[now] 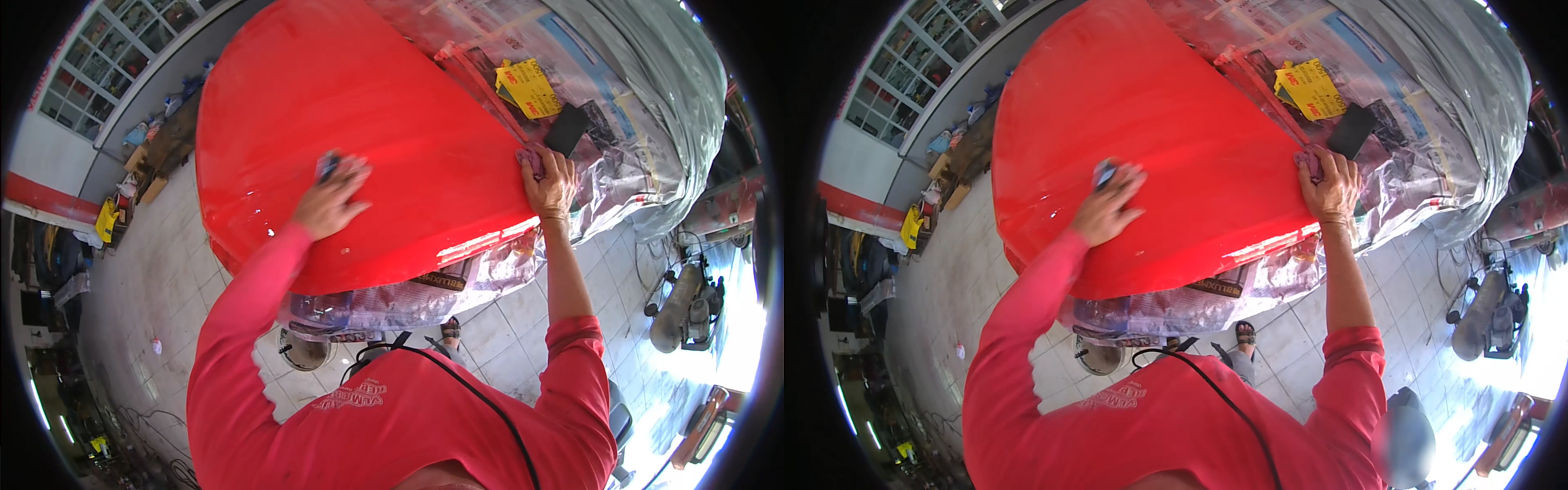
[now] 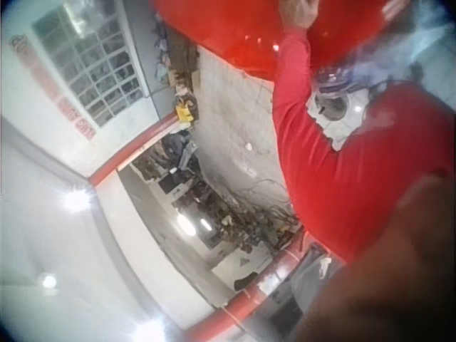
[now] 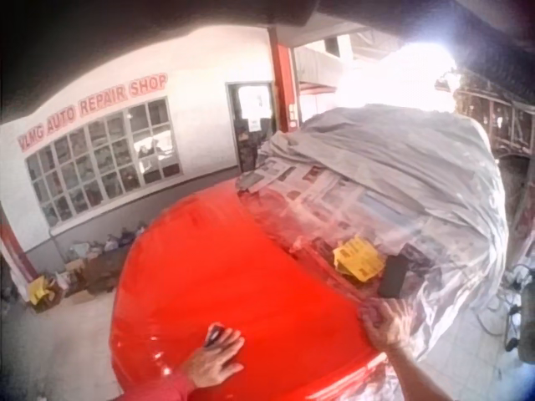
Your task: The person sands a red car hood with a sanding block and wipes it with a cloth. The hood is partially covered with protective plastic and newspaper. The person repeatedly dips the sanding block into a bucket of water and continues sanding and wiping the surface.
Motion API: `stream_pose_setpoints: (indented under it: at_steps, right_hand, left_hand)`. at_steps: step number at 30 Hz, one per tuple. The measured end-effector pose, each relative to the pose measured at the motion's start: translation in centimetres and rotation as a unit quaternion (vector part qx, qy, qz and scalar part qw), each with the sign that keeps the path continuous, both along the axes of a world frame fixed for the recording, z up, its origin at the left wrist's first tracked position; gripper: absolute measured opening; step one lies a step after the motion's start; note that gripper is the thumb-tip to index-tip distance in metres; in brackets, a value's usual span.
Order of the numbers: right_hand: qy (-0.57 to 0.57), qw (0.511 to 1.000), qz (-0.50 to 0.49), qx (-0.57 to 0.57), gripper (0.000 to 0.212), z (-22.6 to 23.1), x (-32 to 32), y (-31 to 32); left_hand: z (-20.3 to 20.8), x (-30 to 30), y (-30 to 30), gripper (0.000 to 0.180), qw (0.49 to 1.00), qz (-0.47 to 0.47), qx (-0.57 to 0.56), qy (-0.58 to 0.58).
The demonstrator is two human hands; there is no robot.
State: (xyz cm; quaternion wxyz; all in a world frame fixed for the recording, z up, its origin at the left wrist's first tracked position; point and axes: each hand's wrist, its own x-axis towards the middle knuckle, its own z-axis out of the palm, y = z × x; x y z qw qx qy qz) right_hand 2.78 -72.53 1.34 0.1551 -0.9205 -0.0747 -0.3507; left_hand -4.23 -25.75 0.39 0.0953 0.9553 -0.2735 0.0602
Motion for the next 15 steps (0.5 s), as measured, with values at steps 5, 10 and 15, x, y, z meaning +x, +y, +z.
stream_pose_setpoints:
  at_steps: [5,10,15]
  right_hand:
    - [-0.022,0.999,0.03,-0.006,0.036,1.2,0.5,0.4]
    - [-0.01,1.0,0.01,0.02,0.036,0.2,0.5,-0.7]
    - [-0.028,0.999,-0.011,0.033,0.034,0.8,0.4,-0.5]
  left_hand:
    - [2.0,11.9,-19.3,0.072,0.987,-0.093,0.083,-0.097]
    - [1.3,6.0,-7.7,0.064,0.996,-0.079,0.042,-0.022]
    - [-1.0,-5.6,12.0,0.074,0.992,0.099,0.026,0.067]
